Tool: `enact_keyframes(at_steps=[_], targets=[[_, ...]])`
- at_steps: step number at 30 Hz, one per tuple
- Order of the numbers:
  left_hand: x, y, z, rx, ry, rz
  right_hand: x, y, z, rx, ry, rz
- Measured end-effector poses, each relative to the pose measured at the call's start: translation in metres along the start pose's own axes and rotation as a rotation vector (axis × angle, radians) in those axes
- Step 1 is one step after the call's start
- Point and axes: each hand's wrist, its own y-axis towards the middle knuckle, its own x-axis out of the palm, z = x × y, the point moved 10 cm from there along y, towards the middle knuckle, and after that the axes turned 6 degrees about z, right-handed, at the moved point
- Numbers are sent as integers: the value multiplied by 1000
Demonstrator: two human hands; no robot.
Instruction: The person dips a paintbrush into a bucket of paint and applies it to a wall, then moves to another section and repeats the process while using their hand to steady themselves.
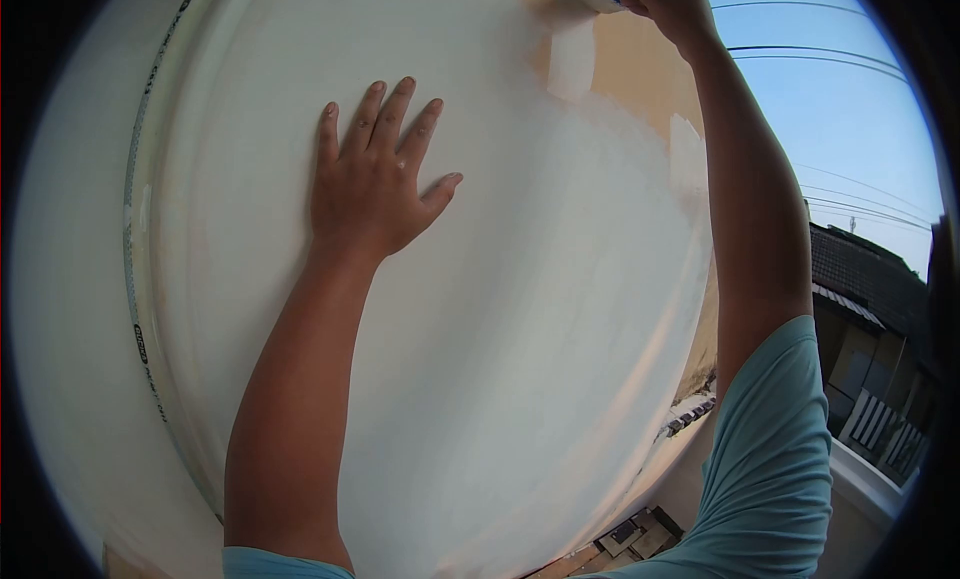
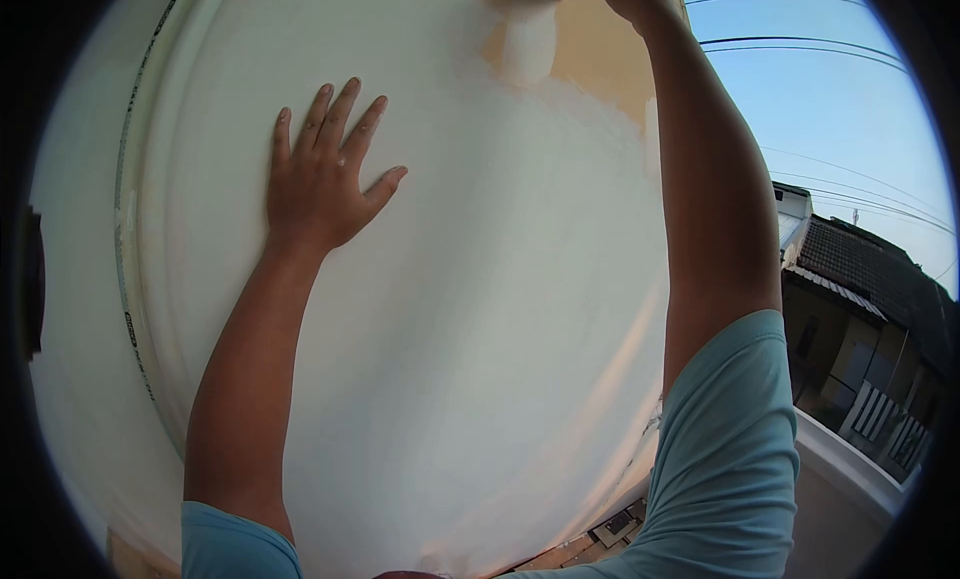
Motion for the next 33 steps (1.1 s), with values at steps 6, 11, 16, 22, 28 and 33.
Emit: enact_keyframes(at_steps=[6, 11, 16, 22, 28, 33], targets=[[0, 1, 1, -8, 15, -29, -3, -56, 0, 11, -68, -427], [0, 1, 0, -14, 15, -19, -10, -20, 12, 42, 152, -192], [0, 0, -1, -13, 20, -16, 9, -28, -12, -40, 147, -105], [0, 1, -1, -26, -11, -15, 13, -126, -45, -66, 20, -306], [1, -1, -1, -27, -13, 9, 8, -78, -29, 58, 106, -272], [0, 0, -1, -17, 1, 5, 7, -34, -29, -54, 234, -30]])
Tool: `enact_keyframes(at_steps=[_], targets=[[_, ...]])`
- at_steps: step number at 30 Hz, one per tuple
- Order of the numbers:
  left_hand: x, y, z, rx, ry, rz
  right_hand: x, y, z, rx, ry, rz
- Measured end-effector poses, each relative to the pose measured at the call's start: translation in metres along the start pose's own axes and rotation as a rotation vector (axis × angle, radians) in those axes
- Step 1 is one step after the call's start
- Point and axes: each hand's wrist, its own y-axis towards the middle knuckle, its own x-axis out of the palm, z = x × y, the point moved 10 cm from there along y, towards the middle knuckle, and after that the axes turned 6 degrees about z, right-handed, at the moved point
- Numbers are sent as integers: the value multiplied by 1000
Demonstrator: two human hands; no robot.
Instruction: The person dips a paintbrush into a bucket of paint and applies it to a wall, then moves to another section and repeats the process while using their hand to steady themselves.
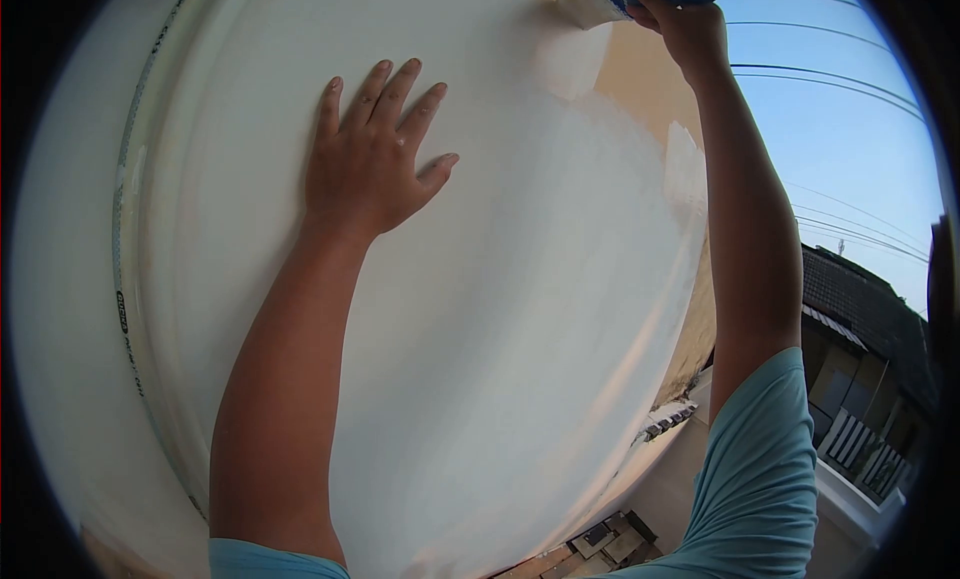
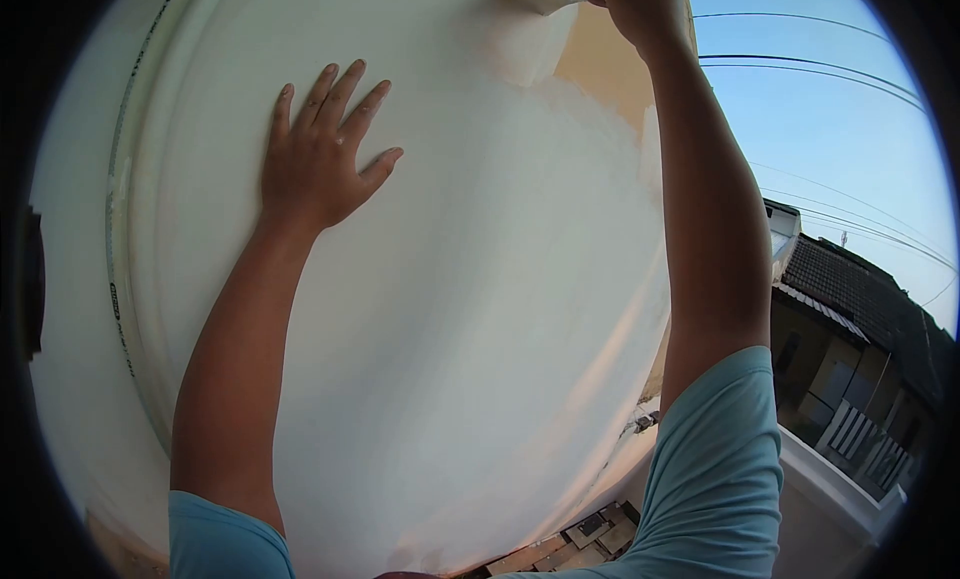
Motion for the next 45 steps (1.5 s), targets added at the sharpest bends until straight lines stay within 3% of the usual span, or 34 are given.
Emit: enact_keyframes(at_steps=[2, 4, 7, 10, 15, 17, 20, 26, 30, 32, 34, 35, 36, 38, 39, 40, 41, 42, 45], targets=[[1, 0, -1, -3, 5, -6, 4, -9, -4, -68, 32, -24], [1, 0, -1, -5, 8, -8, 15, -57, -26, -30, -313, -168], [1, 1, -1, -13, -2, 1, 22, -101, -37, -31, -163, -300], [1, 1, 0, -11, 1, 8, 17, -97, -34, 21, -91, -338], [0, 1, 1, -3, 32, 6, 3, -36, -20, -26, -225, -155], [0, 1, -1, -14, 42, 13, 4, -38, -23, 21, -526, -92], [-2, 1, -3, -51, 53, 29, 32, -89, -61, -116, -471, -265], [-2, 1, -4, -68, 46, 48, 25, -87, -67, -22, -68, -362], [-4, 1, -4, -61, 56, 49, 26, -45, -29, 173, -17, -141], [-4, 1, -5, -58, 58, 47, 28, -26, -20, 154, -62, -149], [-3, 1, -5, -57, 54, 46, 10, -10, -20, 56, 30, 19], [-3, 1, -6, -58, 45, 53, 11, -5, -26, -93, 21, -2], [-3, 1, -6, -62, 35, 63, 11, -11, -28, -95, 15, -4], [-3, 1, -5, -64, 26, 64, 6, -30, -26, -41, -637, -6], [-3, 0, -6, -65, 26, 60, 16, -43, -20, -85, -323, -106], [-4, 0, -7, -70, 28, 62, 18, -63, -30, -97, -432, -99], [-3, -1, -6, -73, 25, 55, 23, -80, -35, -42, -403, -172], [-2, 0, -8, -72, 22, 49, 25, -96, -34, -91, -125, -213], [-3, 0, -7, -79, 19, 53, 19, -123, -38, -93, -156, -401]])
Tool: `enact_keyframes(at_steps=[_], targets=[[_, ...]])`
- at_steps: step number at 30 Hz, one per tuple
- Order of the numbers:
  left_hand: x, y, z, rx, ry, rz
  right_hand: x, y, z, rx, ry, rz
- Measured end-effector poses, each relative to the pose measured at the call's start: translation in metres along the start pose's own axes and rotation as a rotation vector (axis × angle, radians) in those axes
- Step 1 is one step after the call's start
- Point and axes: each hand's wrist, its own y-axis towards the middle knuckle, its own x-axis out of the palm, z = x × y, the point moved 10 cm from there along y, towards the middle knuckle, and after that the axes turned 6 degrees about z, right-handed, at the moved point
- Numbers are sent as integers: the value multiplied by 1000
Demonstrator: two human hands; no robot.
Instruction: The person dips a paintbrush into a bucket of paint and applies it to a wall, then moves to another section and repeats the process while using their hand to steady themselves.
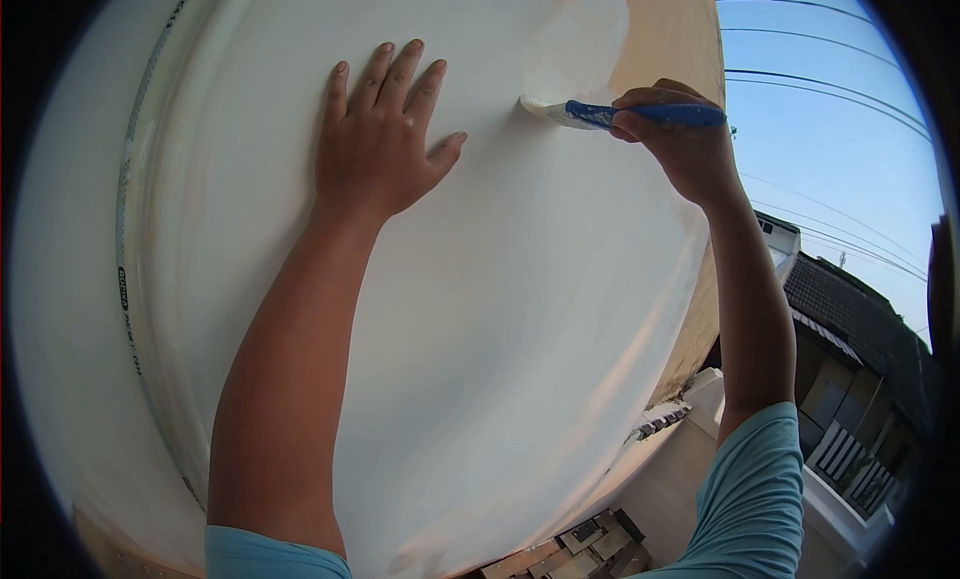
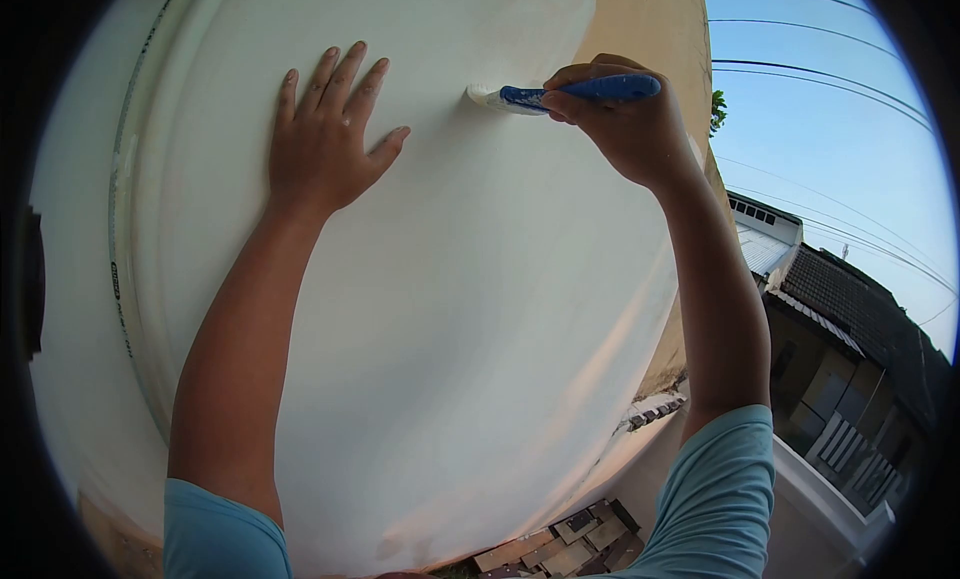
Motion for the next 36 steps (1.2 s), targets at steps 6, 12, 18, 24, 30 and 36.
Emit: enact_keyframes(at_steps=[6, 12, 18, 24, 30, 36], targets=[[-1, 1, 2, -1, 35, -23, -49, 60, 89, 289, 193, 113], [-1, 2, 3, 6, 59, -23, -82, 63, 95, 209, -230, 456], [0, 1, 3, -2, 63, -28, -23, -24, 35, 45, -28, 59], [0, 1, 6, 6, 104, -47, -79, 55, 106, 254, 15, 257], [1, 3, 7, 11, 131, -61, -95, 96, 121, -33, -77, 533], [1, 2, 5, -4, 113, -67, -70, 38, 87, 56, -326, 435]])
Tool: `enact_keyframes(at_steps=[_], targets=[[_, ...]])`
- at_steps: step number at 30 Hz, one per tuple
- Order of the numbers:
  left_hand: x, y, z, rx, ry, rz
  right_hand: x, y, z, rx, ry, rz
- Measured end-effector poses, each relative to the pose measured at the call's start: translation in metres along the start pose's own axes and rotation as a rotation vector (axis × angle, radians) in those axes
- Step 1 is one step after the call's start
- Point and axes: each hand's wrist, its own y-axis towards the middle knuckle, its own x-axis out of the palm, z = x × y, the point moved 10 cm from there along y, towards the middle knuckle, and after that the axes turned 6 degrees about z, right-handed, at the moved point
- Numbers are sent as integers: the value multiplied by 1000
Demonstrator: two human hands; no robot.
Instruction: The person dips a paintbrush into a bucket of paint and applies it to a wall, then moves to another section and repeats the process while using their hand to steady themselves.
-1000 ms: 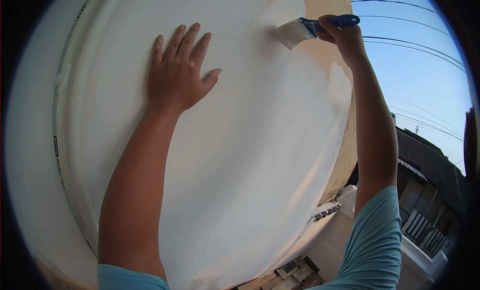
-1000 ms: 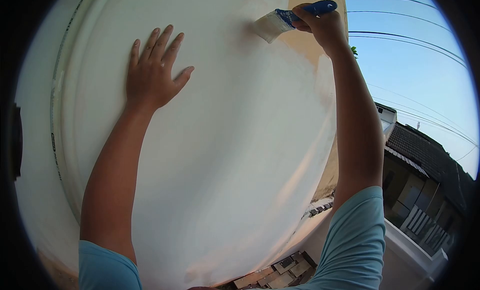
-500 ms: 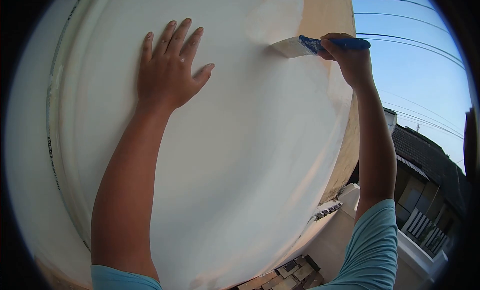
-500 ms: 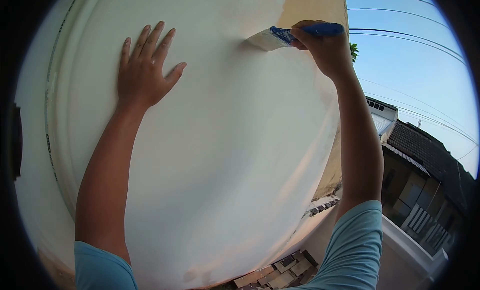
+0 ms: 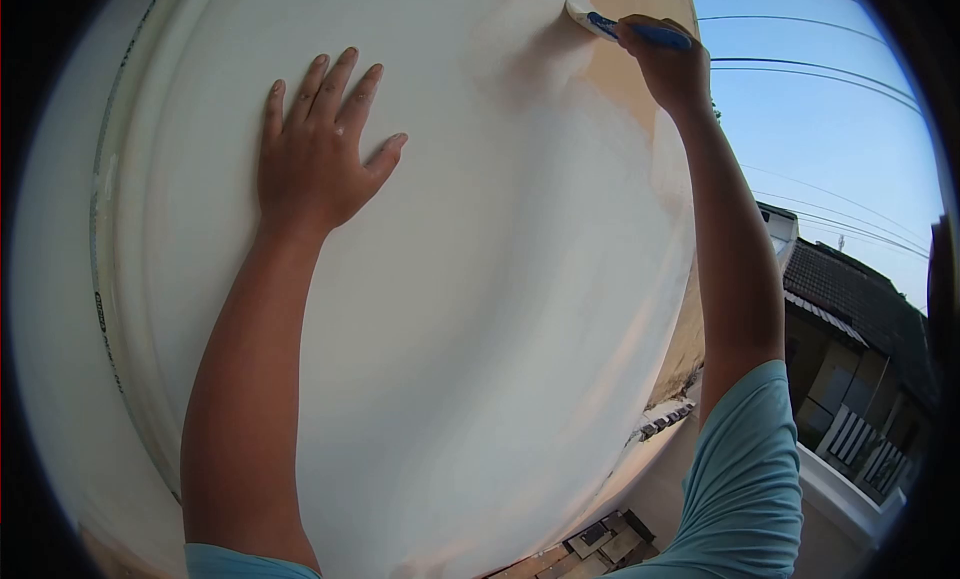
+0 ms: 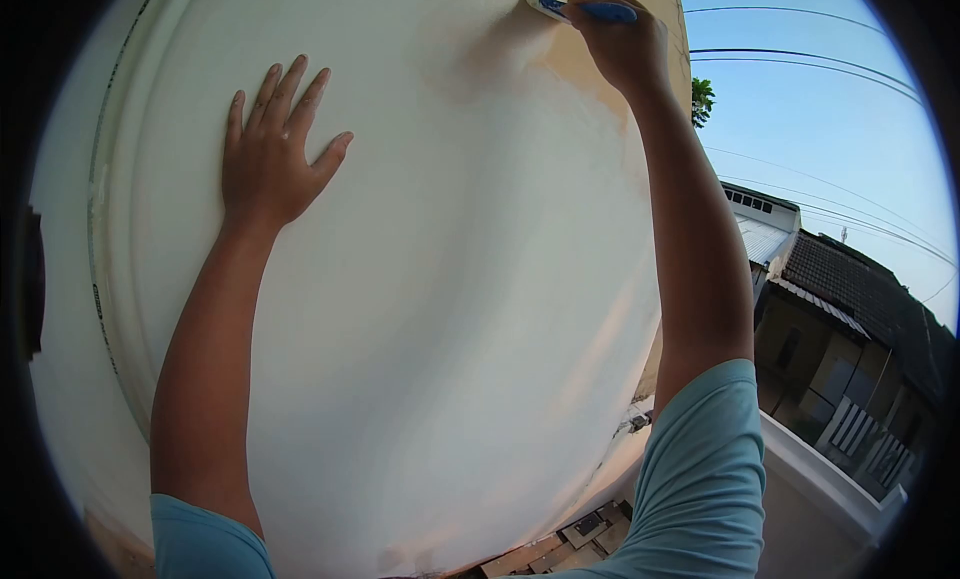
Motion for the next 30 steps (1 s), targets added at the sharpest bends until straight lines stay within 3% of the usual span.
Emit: enact_keyframes(at_steps=[1, 5, 7, 9, 11, 13, 15, 20, 22, 23, 25, 30], targets=[[0, -1, -1, -5, 2, 1, 2, -13, -14, -137, -22, -87], [-1, 0, -1, 0, -1, 15, -11, -38, -11, -115, 26, -253], [-1, 0, 1, -1, 3, 11, -22, -18, 13, 119, 218, -171], [-1, 0, 1, 8, 15, 22, -12, 7, 25, 135, 184, -151], [1, -1, 0, 7, 16, 19, -12, 26, 35, 165, 177, 3], [1, 0, -1, 14, 24, 21, -2, 22, 31, 220, 38, -34], [0, -1, 0, 12, 22, 25, 4, 7, 9, 102, -52, -102], [-1, -2, -1, 9, -10, 79, -13, -54, -13, -9, 146, -262], [-8, 0, -2, 12, -23, 137, -10, -69, -13, 39, 188, -509], [-5, 0, -2, 9, 0, 89, -14, -62, -12, 38, 189, -506], [-1, 0, 0, 10, 14, 35, -11, -51, 15, 353, 388, -522], [-2, 0, -1, 11, 0, 45, 6, 21, 39, 271, 260, -348]])
